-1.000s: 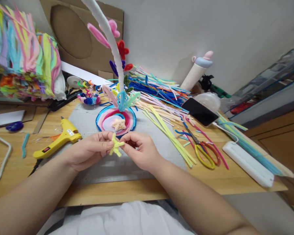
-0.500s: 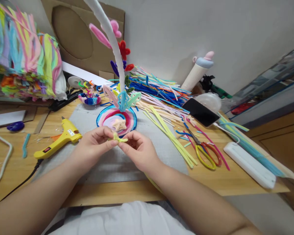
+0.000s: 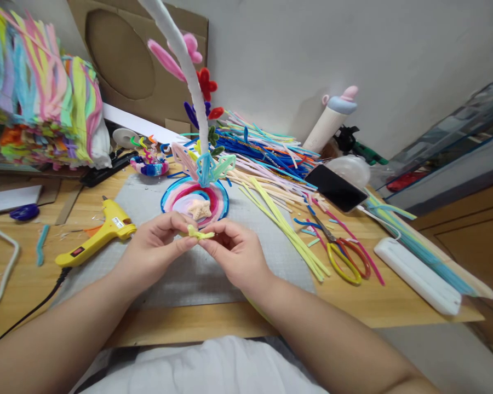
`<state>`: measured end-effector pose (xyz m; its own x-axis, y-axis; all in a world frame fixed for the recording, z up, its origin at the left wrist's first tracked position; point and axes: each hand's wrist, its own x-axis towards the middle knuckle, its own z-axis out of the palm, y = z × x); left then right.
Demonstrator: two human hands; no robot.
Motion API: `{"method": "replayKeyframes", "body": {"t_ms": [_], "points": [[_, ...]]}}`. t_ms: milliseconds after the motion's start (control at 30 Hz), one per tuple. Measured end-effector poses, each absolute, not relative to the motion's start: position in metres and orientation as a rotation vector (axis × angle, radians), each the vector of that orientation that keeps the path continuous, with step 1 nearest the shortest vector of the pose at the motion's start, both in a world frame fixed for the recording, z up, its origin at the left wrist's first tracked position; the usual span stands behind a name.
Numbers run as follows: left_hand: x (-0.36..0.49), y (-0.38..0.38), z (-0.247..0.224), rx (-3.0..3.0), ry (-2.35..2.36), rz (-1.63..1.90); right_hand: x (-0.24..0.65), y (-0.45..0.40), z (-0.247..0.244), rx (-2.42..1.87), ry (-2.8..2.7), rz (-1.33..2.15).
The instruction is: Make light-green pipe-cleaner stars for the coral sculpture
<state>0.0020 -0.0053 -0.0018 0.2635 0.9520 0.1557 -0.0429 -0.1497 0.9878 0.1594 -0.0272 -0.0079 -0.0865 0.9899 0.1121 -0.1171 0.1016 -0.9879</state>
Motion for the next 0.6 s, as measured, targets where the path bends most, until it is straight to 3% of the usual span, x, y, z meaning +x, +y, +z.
{"method": "replayKeyframes", "body": {"t_ms": [600], "points": [[0.0042, -0.0061, -0.0073, 1.296, 0.831, 1.102, 0.1620, -0.0297, -0.0120, -0.946, -1.389, 1.079]]}}
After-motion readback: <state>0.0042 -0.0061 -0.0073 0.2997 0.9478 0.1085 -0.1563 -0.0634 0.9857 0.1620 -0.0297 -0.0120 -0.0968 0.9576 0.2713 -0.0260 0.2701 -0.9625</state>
